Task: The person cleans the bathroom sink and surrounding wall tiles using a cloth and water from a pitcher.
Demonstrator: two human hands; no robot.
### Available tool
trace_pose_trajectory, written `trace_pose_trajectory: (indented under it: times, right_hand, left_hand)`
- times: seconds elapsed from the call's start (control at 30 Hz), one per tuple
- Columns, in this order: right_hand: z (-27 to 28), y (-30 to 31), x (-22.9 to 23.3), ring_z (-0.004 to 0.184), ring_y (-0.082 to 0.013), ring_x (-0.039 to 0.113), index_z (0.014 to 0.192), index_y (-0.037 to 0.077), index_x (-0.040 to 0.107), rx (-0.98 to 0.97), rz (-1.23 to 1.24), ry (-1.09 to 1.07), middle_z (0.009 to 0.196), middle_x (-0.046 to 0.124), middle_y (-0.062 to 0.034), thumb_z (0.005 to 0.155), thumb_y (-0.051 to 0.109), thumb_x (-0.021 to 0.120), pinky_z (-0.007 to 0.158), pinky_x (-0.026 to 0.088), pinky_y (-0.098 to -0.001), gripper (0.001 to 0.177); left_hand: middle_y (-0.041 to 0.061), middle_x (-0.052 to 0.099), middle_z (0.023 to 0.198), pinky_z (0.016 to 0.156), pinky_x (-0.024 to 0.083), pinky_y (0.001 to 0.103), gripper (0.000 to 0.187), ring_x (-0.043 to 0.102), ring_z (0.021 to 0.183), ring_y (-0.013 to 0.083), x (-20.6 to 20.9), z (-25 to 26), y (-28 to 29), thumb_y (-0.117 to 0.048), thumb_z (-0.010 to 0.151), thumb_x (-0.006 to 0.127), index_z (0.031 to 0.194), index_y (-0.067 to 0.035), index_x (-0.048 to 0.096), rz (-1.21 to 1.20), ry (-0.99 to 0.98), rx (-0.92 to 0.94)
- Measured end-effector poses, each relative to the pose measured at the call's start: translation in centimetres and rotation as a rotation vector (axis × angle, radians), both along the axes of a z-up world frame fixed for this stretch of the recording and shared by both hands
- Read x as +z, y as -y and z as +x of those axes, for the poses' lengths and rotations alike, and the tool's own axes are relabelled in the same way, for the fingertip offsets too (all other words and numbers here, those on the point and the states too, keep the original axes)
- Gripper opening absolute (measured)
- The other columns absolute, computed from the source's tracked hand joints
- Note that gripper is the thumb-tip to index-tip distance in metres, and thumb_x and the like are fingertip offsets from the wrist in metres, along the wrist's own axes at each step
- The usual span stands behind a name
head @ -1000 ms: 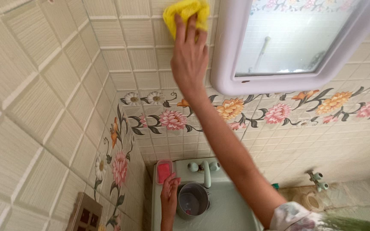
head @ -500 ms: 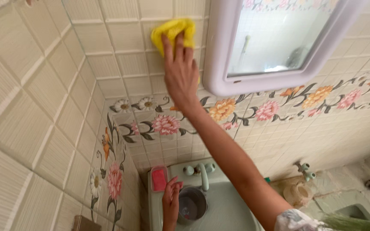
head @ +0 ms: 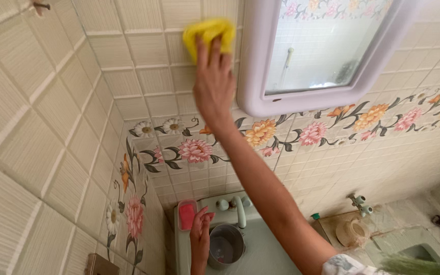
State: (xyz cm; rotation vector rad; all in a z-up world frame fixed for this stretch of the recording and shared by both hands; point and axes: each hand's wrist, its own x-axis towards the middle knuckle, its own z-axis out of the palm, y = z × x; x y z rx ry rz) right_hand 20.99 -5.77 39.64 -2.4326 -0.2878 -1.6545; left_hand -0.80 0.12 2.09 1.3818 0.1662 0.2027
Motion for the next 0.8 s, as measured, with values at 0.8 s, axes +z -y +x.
trace_pose_trajectory:
  times: [0.8]
  right_hand:
    - [0.3, -0.3, -3.0, 0.113, -0.0329, 0.062, 0.159, 0.014, 0.039, 0.019, -0.265, 0.096, 0.154, 0.042, -0.0245, 0.093, -0.003, 0.061, 0.078, 0.065, -0.04, 0.071]
  left_hand:
    - [0.015, 0.075, 0.123, 0.105, 0.05, 0.036, 0.049, 0.07, 0.119, 0.0231, -1.6, -4.0, -1.5, -0.037, 0.103, 0.048, 0.14, -0.006, 0.057, 0.179, -0.041, 0.004]
